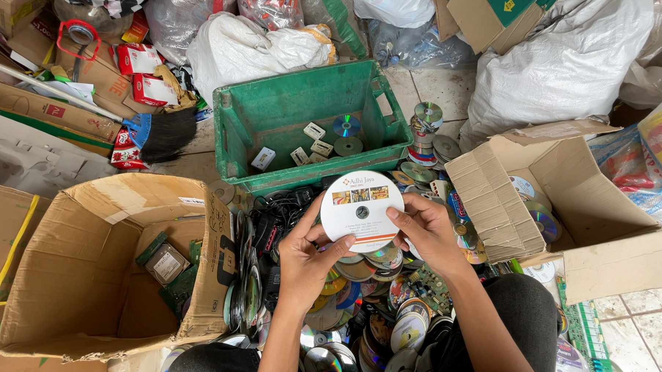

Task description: The person sits on the floor and sorts through a large pile of electronic waste, primarily CDs and circuit boards. They pick up individual items, briefly look at them, and place them into either a green crate or a cardboard box.

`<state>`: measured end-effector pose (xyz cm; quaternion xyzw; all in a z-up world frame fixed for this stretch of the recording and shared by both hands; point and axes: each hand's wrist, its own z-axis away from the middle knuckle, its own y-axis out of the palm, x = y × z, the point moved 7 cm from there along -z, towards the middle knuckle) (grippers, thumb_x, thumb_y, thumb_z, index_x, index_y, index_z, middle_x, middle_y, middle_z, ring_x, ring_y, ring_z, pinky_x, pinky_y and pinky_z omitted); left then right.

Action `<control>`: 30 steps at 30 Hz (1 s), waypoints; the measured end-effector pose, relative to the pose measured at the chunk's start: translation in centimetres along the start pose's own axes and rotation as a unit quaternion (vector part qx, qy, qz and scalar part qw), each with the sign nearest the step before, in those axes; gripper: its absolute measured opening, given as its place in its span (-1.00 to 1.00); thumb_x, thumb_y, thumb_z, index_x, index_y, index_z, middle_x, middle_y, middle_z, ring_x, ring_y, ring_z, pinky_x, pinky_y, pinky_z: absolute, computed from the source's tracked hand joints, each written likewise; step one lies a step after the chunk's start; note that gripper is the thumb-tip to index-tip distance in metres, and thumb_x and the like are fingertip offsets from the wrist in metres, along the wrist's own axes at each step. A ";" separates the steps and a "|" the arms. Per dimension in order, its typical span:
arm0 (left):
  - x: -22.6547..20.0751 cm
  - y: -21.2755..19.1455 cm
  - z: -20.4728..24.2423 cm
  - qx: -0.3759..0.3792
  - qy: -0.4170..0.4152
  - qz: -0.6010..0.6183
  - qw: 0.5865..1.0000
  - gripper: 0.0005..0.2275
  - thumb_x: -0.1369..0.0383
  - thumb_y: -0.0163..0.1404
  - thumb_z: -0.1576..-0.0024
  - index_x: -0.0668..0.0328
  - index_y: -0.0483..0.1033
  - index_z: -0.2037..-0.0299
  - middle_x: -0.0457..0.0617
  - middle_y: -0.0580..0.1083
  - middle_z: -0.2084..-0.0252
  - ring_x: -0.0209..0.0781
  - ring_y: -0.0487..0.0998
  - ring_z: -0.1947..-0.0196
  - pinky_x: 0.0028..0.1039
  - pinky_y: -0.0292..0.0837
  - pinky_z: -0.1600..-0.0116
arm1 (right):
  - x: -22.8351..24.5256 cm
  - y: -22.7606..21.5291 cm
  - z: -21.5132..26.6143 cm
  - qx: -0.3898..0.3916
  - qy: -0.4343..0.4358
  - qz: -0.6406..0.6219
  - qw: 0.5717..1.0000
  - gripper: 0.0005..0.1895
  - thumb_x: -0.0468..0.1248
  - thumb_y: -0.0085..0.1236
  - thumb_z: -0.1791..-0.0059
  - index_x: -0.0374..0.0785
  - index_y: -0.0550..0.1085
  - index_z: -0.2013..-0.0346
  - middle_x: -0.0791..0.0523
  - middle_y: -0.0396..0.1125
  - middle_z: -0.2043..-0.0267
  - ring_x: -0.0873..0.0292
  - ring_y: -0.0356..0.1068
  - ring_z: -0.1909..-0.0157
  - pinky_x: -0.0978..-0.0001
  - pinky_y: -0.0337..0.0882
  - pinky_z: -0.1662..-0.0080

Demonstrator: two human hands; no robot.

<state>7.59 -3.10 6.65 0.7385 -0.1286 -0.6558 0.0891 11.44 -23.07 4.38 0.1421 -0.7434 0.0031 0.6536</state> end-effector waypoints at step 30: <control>26.3 24.9 -0.2 0.244 -0.215 -0.126 0.937 -0.55 0.45 0.03 -0.20 0.28 0.36 -0.33 0.14 0.63 0.17 -0.20 0.70 0.30 -0.44 0.64 0.31 | -13.8 -34.1 17.2 -0.526 0.114 -0.168 0.826 -0.80 -0.32 0.14 -0.05 -0.36 0.44 0.08 0.06 0.37 0.34 0.12 0.52 0.40 0.45 0.56 0.44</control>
